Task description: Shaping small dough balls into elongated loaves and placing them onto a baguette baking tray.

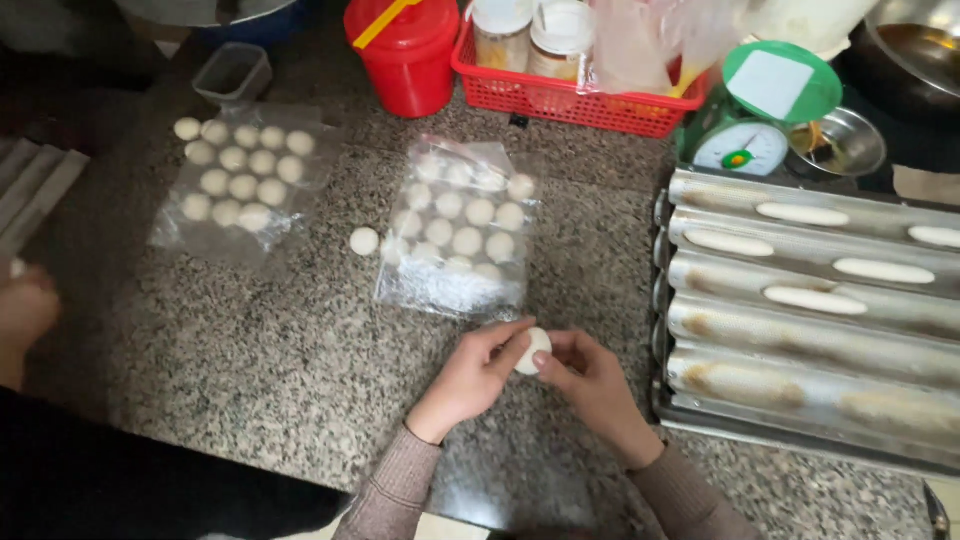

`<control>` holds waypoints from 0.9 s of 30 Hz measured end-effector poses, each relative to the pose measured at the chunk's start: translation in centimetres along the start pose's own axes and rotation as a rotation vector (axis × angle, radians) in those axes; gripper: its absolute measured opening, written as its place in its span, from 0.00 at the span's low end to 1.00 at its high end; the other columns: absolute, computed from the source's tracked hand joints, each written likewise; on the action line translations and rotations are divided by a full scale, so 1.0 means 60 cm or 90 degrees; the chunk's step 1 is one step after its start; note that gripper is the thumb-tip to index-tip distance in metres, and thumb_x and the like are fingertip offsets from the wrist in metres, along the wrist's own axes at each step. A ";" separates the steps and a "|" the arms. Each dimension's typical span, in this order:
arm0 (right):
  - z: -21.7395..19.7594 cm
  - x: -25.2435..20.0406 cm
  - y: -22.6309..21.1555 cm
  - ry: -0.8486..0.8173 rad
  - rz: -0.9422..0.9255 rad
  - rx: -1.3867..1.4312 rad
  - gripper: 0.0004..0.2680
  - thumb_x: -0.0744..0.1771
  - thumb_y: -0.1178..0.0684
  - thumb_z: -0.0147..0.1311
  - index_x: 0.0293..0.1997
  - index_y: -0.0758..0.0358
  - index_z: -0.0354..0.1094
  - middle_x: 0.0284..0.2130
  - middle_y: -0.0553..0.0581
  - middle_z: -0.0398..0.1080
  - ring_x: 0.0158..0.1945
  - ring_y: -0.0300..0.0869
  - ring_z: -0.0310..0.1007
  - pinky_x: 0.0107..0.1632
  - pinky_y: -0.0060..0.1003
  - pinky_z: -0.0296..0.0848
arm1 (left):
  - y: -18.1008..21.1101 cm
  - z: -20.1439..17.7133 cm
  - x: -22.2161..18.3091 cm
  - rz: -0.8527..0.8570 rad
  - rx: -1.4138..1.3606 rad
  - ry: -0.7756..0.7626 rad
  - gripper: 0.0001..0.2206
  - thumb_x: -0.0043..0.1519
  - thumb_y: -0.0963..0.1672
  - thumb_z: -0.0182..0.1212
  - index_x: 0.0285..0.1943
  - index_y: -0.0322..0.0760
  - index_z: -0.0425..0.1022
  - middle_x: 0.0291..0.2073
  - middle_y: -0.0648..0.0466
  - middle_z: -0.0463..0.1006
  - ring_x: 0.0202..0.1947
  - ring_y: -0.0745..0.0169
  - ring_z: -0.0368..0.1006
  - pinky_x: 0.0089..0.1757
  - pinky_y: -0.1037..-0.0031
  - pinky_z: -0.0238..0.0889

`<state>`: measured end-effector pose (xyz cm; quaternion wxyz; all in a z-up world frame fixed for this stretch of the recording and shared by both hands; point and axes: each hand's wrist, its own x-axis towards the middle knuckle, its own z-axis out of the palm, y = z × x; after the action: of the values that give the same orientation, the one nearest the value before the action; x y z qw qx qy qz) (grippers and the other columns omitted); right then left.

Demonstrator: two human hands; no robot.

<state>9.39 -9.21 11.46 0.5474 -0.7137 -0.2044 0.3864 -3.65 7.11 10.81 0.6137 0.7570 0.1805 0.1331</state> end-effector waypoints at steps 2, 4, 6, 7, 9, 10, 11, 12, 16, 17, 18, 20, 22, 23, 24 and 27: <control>-0.014 -0.005 0.037 0.014 -0.025 0.047 0.16 0.67 0.47 0.69 0.57 0.64 0.80 0.46 0.59 0.87 0.47 0.45 0.88 0.52 0.42 0.89 | 0.043 0.022 -0.015 -0.045 0.031 0.052 0.25 0.76 0.51 0.51 0.78 0.37 0.74 0.76 0.44 0.76 0.75 0.48 0.72 0.69 0.58 0.65; -0.019 -0.011 0.047 0.024 -0.056 0.096 0.15 0.66 0.50 0.70 0.55 0.67 0.79 0.45 0.62 0.87 0.44 0.47 0.87 0.49 0.41 0.89 | 0.066 0.045 -0.020 -0.088 0.067 0.109 0.27 0.77 0.52 0.46 0.82 0.39 0.69 0.81 0.42 0.69 0.80 0.41 0.65 0.74 0.50 0.58; -0.019 -0.024 0.036 0.021 -0.153 -0.048 0.11 0.68 0.48 0.69 0.52 0.59 0.79 0.40 0.55 0.88 0.38 0.41 0.86 0.44 0.37 0.82 | 0.065 0.073 -0.022 -0.203 0.087 0.155 0.29 0.80 0.56 0.37 0.42 0.41 0.85 0.30 0.57 0.83 0.29 0.65 0.81 0.32 0.78 0.73; -0.012 -0.034 0.026 0.019 -0.152 -0.046 0.11 0.68 0.48 0.69 0.52 0.59 0.79 0.40 0.55 0.88 0.38 0.41 0.86 0.44 0.37 0.82 | 0.060 0.089 -0.029 -0.205 0.089 0.156 0.29 0.80 0.56 0.37 0.42 0.41 0.85 0.30 0.57 0.83 0.29 0.65 0.81 0.32 0.78 0.73; 0.004 -0.049 0.004 0.037 -0.083 0.007 0.14 0.70 0.52 0.70 0.55 0.72 0.75 0.32 0.70 0.81 0.39 0.53 0.83 0.48 0.54 0.84 | 0.050 0.115 -0.040 0.016 0.205 0.372 0.25 0.82 0.49 0.50 0.40 0.29 0.87 0.29 0.32 0.85 0.40 0.27 0.85 0.40 0.52 0.77; 0.007 -0.049 0.007 0.036 -0.083 0.010 0.14 0.70 0.52 0.70 0.55 0.72 0.75 0.32 0.70 0.81 0.39 0.53 0.83 0.48 0.54 0.84 | 0.034 0.120 -0.038 0.015 0.208 0.372 0.25 0.82 0.49 0.50 0.40 0.29 0.87 0.29 0.32 0.85 0.40 0.27 0.85 0.40 0.52 0.77; 0.009 -0.051 0.012 0.016 -0.084 0.011 0.15 0.71 0.52 0.67 0.60 0.72 0.70 0.33 0.68 0.80 0.37 0.51 0.82 0.47 0.52 0.83 | 0.018 0.127 -0.039 0.028 0.204 0.406 0.23 0.82 0.48 0.49 0.43 0.29 0.87 0.30 0.34 0.86 0.40 0.31 0.86 0.41 0.54 0.77; 0.012 -0.053 0.018 -0.004 -0.086 0.012 0.17 0.72 0.52 0.65 0.64 0.72 0.65 0.34 0.66 0.79 0.36 0.49 0.81 0.45 0.50 0.83 | 0.002 0.133 -0.041 0.040 0.200 0.441 0.22 0.82 0.47 0.48 0.46 0.29 0.87 0.30 0.37 0.87 0.39 0.34 0.87 0.43 0.56 0.77; 0.025 -0.063 -0.007 -0.079 -0.043 0.087 0.26 0.73 0.47 0.59 0.77 0.73 0.49 0.51 0.77 0.77 0.51 0.55 0.81 0.50 0.52 0.88 | 0.032 0.132 -0.039 0.028 0.159 0.443 0.22 0.82 0.47 0.47 0.41 0.31 0.84 0.25 0.37 0.85 0.33 0.39 0.87 0.36 0.58 0.75; 0.026 -0.062 -0.007 -0.081 -0.018 0.073 0.23 0.75 0.40 0.52 0.72 0.74 0.60 0.49 0.76 0.79 0.53 0.59 0.83 0.54 0.57 0.87 | 0.037 0.135 -0.036 0.042 0.190 0.430 0.20 0.82 0.47 0.47 0.44 0.32 0.82 0.26 0.36 0.85 0.35 0.32 0.86 0.36 0.53 0.76; 0.028 -0.060 -0.007 -0.084 0.006 0.059 0.26 0.76 0.34 0.45 0.67 0.75 0.70 0.47 0.75 0.80 0.55 0.62 0.86 0.59 0.62 0.86 | 0.041 0.138 -0.033 0.055 0.222 0.417 0.19 0.82 0.47 0.47 0.47 0.33 0.81 0.27 0.35 0.85 0.36 0.25 0.85 0.37 0.47 0.76; 0.029 -0.042 0.012 -0.027 -0.003 0.014 0.25 0.78 0.35 0.41 0.64 0.73 0.73 0.44 0.72 0.79 0.51 0.58 0.83 0.54 0.58 0.84 | 0.036 0.153 -0.029 0.033 0.251 0.372 0.17 0.81 0.50 0.46 0.49 0.40 0.79 0.25 0.41 0.85 0.36 0.29 0.86 0.38 0.46 0.76; 0.031 -0.035 0.018 0.033 -0.011 -0.026 0.24 0.79 0.36 0.38 0.62 0.72 0.75 0.40 0.68 0.77 0.47 0.53 0.81 0.49 0.54 0.83 | 0.042 0.164 -0.031 0.011 0.281 0.322 0.16 0.81 0.53 0.46 0.50 0.47 0.77 0.22 0.48 0.84 0.36 0.33 0.87 0.40 0.45 0.76; 0.031 -0.037 0.014 0.094 -0.024 -0.032 0.23 0.80 0.39 0.37 0.58 0.73 0.76 0.38 0.69 0.77 0.44 0.51 0.79 0.46 0.52 0.80 | 0.050 0.169 -0.034 -0.004 0.266 0.299 0.14 0.82 0.52 0.41 0.55 0.48 0.73 0.21 0.47 0.84 0.34 0.33 0.88 0.38 0.46 0.77; 0.031 -0.038 0.011 0.155 -0.037 -0.038 0.22 0.80 0.42 0.36 0.55 0.73 0.77 0.35 0.69 0.76 0.42 0.50 0.77 0.44 0.51 0.77 | 0.058 0.174 -0.037 -0.018 0.252 0.276 0.14 0.83 0.51 0.36 0.59 0.49 0.69 0.21 0.47 0.84 0.32 0.34 0.89 0.36 0.48 0.77; 0.017 -0.024 -0.010 0.216 -0.098 0.016 0.26 0.81 0.39 0.40 0.28 0.64 0.73 0.20 0.58 0.68 0.26 0.43 0.63 0.34 0.44 0.68 | 0.060 0.211 -0.036 -0.097 0.257 0.258 0.21 0.81 0.57 0.29 0.60 0.50 0.67 0.25 0.36 0.84 0.38 0.24 0.87 0.44 0.40 0.73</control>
<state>7.79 -9.38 12.38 0.6107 -0.7440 -0.1584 0.2200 0.14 -5.64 11.72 0.4105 0.8059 0.3786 0.1967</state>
